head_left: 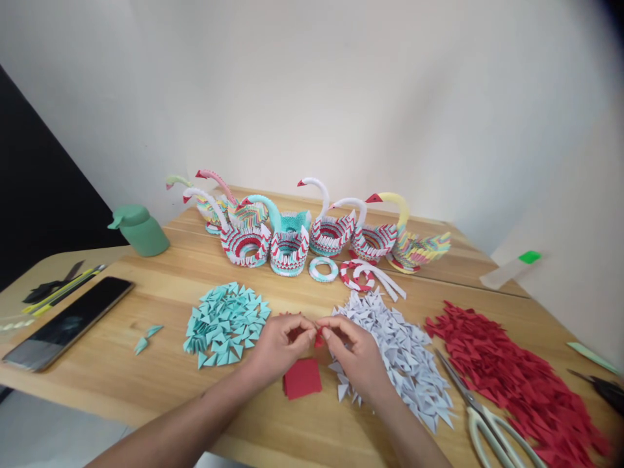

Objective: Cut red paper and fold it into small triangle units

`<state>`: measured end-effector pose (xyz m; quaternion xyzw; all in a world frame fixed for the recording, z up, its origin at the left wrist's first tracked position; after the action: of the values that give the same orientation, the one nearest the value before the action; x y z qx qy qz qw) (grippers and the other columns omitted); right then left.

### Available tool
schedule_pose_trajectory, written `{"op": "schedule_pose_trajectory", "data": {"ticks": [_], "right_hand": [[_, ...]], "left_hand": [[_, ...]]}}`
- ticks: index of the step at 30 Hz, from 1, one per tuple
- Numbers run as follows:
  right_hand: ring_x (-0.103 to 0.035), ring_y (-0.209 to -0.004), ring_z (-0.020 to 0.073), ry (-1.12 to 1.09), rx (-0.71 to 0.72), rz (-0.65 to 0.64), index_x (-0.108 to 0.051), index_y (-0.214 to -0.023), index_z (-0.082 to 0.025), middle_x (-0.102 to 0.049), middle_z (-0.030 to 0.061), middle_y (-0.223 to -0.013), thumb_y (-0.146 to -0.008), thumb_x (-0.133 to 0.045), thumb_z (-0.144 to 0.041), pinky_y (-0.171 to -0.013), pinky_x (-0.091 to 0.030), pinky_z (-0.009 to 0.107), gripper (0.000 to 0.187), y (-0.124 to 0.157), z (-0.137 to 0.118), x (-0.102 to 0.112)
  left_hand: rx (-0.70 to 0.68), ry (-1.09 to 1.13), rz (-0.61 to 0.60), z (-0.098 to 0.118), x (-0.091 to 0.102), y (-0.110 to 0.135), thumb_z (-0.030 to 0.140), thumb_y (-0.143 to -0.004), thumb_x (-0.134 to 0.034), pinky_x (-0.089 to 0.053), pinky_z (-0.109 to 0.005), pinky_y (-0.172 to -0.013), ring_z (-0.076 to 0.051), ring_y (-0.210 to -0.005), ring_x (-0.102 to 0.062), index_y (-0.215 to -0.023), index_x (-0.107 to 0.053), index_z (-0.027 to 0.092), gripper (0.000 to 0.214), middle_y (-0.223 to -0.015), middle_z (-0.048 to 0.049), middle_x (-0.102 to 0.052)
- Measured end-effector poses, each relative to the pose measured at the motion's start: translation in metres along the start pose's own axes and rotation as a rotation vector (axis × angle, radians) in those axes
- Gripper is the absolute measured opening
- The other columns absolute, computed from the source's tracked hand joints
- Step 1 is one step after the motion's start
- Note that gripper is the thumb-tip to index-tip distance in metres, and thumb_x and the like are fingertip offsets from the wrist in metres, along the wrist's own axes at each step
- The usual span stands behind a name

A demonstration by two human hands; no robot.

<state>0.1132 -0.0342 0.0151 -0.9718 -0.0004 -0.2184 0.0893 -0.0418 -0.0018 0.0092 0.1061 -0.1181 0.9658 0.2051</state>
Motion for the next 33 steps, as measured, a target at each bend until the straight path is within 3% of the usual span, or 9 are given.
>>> {"op": "schedule_pose_trajectory", "data": {"ticks": [33], "right_hand": [[-0.06, -0.074, 0.0165, 0.014, 0.032, 0.006, -0.069, -0.092, -0.021, -0.066, 0.0028, -0.081, -0.085, -0.053, -0.024, -0.067, -0.045, 0.025, 0.018, 0.0006, -0.0001, -0.0003]], "left_hand": [[-0.019, 0.005, -0.009, -0.0009, -0.0004, -0.0002, 0.023, -0.08, -0.057, -0.042, -0.022, -0.063, -0.013, -0.064, -0.055, -0.07, -0.064, 0.013, 0.016, -0.068, -0.0033, -0.065]]}}
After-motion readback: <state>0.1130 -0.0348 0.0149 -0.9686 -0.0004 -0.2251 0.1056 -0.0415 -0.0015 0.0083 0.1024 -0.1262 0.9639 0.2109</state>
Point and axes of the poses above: each hand's wrist, its own y-axis away from the middle knuckle, its own x-axis out of the back of the hand, z = x × y, the point moved 2 cm from there along -y, towards the middle knuckle
